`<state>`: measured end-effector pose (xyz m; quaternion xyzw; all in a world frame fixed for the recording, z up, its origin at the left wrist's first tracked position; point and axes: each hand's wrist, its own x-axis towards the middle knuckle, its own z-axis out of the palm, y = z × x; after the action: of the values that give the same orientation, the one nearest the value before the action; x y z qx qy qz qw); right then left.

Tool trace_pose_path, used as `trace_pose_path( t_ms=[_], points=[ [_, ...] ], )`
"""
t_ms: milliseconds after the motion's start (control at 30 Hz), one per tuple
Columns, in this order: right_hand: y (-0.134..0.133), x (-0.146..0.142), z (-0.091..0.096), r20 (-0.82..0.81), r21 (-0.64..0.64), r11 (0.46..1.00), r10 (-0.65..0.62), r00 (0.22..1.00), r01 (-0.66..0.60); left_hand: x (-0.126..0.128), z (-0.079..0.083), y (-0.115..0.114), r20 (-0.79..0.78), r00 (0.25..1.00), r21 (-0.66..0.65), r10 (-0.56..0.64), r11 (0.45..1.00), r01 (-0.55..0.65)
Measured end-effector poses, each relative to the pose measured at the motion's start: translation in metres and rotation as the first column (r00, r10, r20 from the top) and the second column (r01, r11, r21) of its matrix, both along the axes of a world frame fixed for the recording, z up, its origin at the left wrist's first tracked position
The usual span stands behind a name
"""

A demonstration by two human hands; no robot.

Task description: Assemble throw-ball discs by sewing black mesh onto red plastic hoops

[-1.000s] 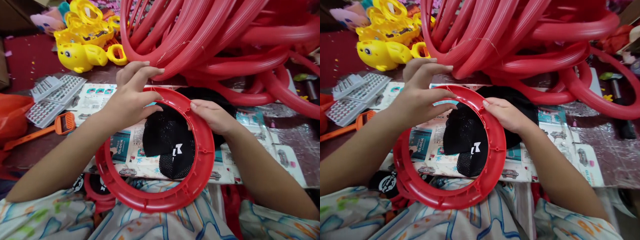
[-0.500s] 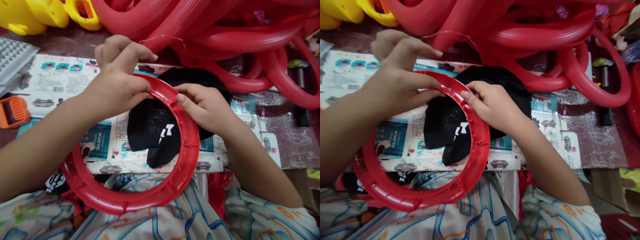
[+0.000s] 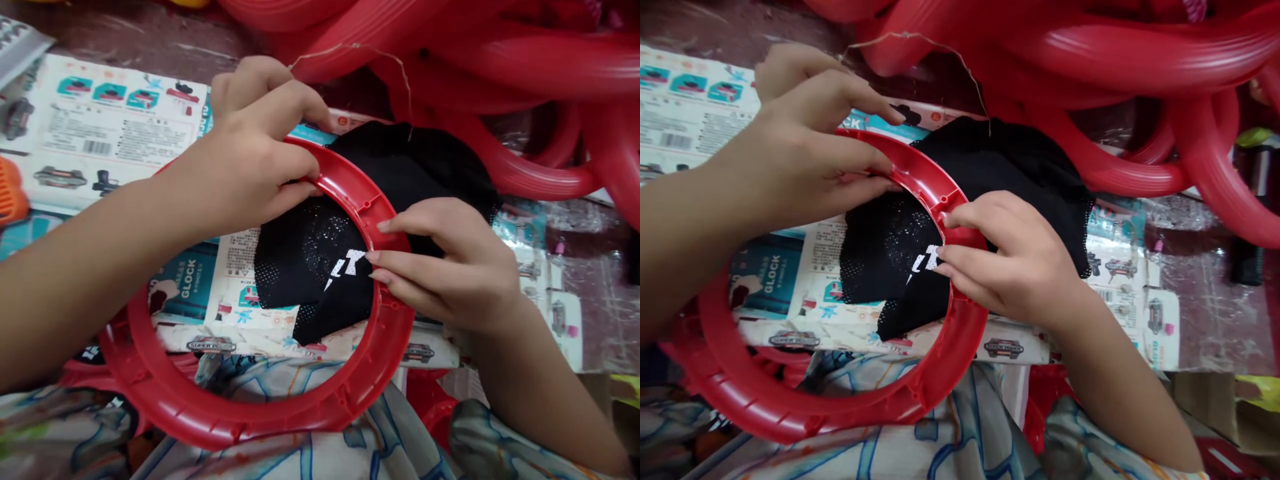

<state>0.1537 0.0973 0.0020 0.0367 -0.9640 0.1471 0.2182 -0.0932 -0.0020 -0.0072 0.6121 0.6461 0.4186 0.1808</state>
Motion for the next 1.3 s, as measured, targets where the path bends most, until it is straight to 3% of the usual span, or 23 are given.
trace_pose_path(
  t_ms=[100, 167, 500, 867, 1033, 1200, 1300],
  points=[
    [0.002, 0.002, -0.001, 0.015, 0.025, 1.000, 0.012, 1.000, -0.013, -0.005, -0.004, -0.003, -0.366, 0.922, -0.001, -0.130, 0.990, 0.140],
    [0.002, 0.003, -0.001, 0.036, 0.040, 0.999, 0.010, 0.999, -0.011, -0.007, -0.007, -0.004, -0.428, 0.895, 0.009, -0.126, 0.990, 0.144],
    [0.005, -0.003, -0.002, 0.058, 0.045, 0.997, 0.060, 0.997, -0.062, -0.009, -0.009, -0.006, -0.458, 0.876, -0.012, -0.149, 0.987, 0.161],
    [0.000, -0.005, -0.003, 0.029, -0.029, 1.000, -0.002, 1.000, 0.003, -0.005, 0.000, -0.014, -0.466, 0.871, -0.007, -0.155, 0.985, 0.172],
    [-0.001, -0.007, -0.004, 0.000, -0.110, 0.994, 0.008, 1.000, -0.008, -0.006, -0.003, -0.018, -0.521, 0.822, 0.103, -0.232, 0.938, 0.330],
    [-0.002, -0.009, -0.006, -0.025, -0.119, 0.993, -0.008, 1.000, 0.005, -0.004, -0.001, -0.018, -0.648, 0.742, 0.102, -0.171, 0.946, 0.307],
    [-0.002, -0.009, -0.007, -0.037, -0.127, 0.992, -0.030, 0.999, 0.025, -0.001, -0.001, -0.017, -0.660, 0.732, 0.099, -0.169, 0.946, 0.308]
  ],
)
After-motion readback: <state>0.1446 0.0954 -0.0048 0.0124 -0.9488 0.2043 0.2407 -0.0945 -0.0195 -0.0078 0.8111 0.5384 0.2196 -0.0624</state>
